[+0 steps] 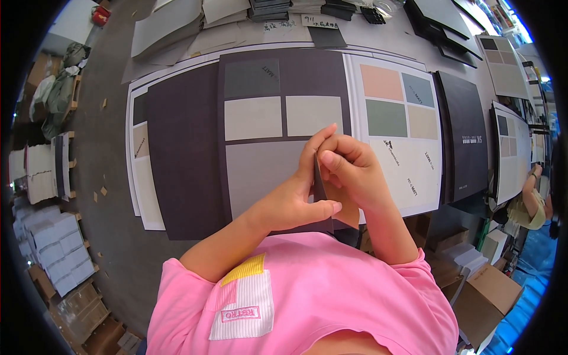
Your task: Peeling adhesive backing and sticking material samples into a sample book.
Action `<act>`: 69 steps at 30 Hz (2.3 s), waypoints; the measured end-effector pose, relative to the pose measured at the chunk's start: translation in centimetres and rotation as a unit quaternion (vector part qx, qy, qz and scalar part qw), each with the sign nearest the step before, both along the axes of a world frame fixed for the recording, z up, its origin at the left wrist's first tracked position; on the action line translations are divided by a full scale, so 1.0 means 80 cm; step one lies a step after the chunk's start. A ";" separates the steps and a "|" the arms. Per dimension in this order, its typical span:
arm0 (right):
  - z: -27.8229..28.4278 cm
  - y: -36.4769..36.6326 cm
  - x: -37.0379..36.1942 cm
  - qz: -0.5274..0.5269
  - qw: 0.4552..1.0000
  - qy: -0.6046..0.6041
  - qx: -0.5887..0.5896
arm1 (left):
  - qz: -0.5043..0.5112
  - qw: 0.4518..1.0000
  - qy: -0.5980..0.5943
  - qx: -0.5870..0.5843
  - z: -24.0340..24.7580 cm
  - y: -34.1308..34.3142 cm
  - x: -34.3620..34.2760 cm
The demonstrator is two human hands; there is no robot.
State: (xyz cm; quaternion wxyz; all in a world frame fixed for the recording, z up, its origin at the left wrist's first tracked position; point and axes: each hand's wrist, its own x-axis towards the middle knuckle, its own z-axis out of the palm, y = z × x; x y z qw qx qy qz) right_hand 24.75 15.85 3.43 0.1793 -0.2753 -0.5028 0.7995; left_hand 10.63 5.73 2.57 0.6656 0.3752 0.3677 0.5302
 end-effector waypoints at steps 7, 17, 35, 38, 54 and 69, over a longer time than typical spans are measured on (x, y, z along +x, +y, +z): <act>0.025 0.001 0.007 -0.031 0.984 -0.070 0.161 | 0.022 0.980 0.188 -0.066 0.011 0.001 -0.013; 0.037 0.001 0.007 -0.006 0.989 -0.098 0.113 | 0.021 0.943 0.332 0.019 0.003 0.000 -0.009; -0.005 0.078 0.064 -0.367 0.922 -0.063 0.106 | 0.372 0.907 0.192 0.049 0.010 0.037 -0.021; -0.009 0.079 0.072 -0.223 0.966 -0.045 0.120 | 0.326 0.908 0.262 0.020 0.005 0.047 -0.040; -0.016 0.177 -0.020 -0.083 0.930 -0.300 0.194 | 0.347 0.818 0.459 0.011 -0.042 0.151 -0.110; -0.045 0.218 -0.064 0.023 0.896 -0.422 0.135 | 0.212 0.848 0.479 -0.077 -0.069 0.173 -0.140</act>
